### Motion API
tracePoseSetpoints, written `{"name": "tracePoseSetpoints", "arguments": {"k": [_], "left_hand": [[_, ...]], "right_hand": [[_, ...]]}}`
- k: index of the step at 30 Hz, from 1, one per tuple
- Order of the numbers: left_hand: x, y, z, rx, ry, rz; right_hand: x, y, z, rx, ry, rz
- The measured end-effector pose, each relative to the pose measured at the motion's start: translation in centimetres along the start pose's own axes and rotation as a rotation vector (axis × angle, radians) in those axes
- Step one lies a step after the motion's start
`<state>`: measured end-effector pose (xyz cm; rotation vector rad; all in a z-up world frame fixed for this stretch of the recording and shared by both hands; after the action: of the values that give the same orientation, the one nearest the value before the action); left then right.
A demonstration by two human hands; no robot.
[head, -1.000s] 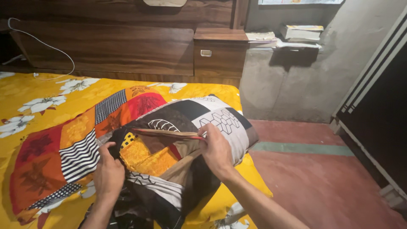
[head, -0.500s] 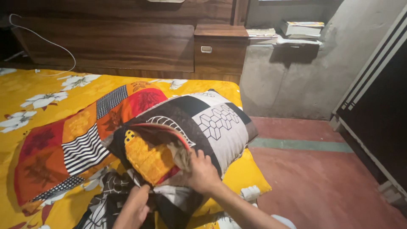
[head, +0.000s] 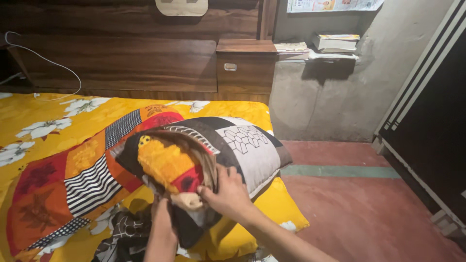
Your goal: The person removes an old pillow cover and replaces it with a new tan-colored cover by hand.
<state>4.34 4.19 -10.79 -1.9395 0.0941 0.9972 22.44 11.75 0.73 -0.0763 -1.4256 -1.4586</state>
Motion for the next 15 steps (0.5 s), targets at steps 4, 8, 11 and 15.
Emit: {"name": "tracePoseSetpoints", "arguments": {"k": [4, 8, 11, 15], "left_hand": [[6.2, 9.6, 1.5, -0.328, -0.046, 0.365], [9.4, 13.4, 2.2, -0.45, 0.012, 0.361], [8.9, 12.7, 1.4, -0.433, 0.03, 0.268], [7.8, 10.6, 2.0, -0.328, 0.079, 0.138]], "right_hand": [[-1.0, -4.2, -2.1, 0.192, -0.131, -0.002], [-1.9, -4.7, -3.4, 0.089, 0.112, -0.085], [-3.0, -4.6, -3.0, 0.075, 0.167, 0.01], [-3.4, -3.1, -2.2, 0.04, 0.097, 0.022]]}}
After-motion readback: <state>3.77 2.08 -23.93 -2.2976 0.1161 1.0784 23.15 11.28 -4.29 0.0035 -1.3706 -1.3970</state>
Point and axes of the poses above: each hand's wrist, its own z-axis towards the middle knuckle, its own y-axis out of the back of the hand, x = y × z, the point moved 6 cm from there along z, towards the middle knuckle, and after that the axes turned 4 degrees about y, right-handed, at the moved point
